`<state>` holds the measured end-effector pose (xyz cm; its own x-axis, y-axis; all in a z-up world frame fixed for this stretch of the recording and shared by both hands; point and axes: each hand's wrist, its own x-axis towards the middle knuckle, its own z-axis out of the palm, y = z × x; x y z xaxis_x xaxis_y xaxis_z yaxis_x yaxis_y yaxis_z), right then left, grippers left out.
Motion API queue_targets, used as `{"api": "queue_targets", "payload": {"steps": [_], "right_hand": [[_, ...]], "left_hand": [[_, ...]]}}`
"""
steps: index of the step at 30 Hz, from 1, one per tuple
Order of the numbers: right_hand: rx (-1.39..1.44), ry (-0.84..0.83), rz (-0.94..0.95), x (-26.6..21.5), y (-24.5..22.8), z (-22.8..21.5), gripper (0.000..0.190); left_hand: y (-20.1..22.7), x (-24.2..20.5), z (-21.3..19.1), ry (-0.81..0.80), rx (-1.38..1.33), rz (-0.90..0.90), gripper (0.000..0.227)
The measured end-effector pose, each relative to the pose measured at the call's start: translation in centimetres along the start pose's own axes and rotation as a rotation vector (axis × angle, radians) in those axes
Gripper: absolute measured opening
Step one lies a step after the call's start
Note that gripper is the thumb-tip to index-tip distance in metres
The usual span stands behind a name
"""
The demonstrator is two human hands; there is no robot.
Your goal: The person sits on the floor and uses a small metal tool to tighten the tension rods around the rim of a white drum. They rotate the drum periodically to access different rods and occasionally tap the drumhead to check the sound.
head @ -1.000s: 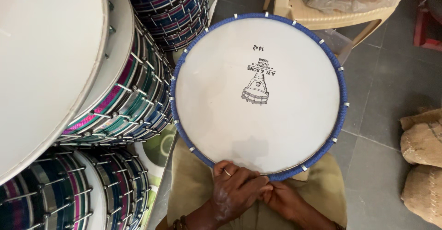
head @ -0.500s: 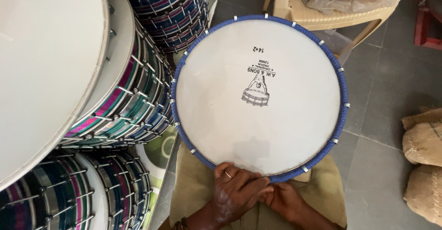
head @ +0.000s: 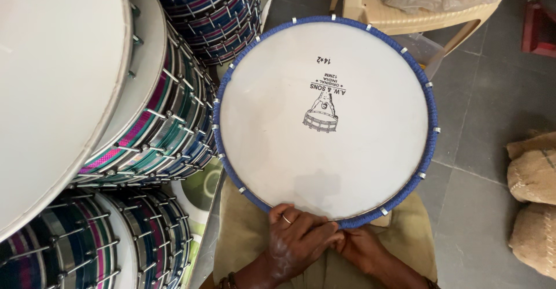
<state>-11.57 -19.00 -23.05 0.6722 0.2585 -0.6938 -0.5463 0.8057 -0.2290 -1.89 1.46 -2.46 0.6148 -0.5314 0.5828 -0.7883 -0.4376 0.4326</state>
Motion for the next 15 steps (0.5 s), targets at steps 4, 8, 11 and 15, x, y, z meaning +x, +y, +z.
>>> {"api": "queue_targets", "payload": {"steps": [4,8,11,15], "right_hand": [[-0.037,-0.076,-0.064,0.0,0.4,0.1,0.025],[0.005,-0.091,-0.022,-1.3,-0.1,2.6,0.029],[0.005,-0.024,0.0,-2.0,-0.6,3.8,0.03],[-0.009,-0.079,-0.014,-1.5,-0.3,2.6,0.026]], "left_hand": [[0.0,0.0,0.1,0.009,0.005,0.003,0.024],[0.0,0.0,0.0,0.002,0.022,0.006,0.024],[0.1,0.0,0.2,0.012,0.027,0.0,0.024],[-0.1,-0.2,0.4,0.018,0.033,0.008,0.024]]}}
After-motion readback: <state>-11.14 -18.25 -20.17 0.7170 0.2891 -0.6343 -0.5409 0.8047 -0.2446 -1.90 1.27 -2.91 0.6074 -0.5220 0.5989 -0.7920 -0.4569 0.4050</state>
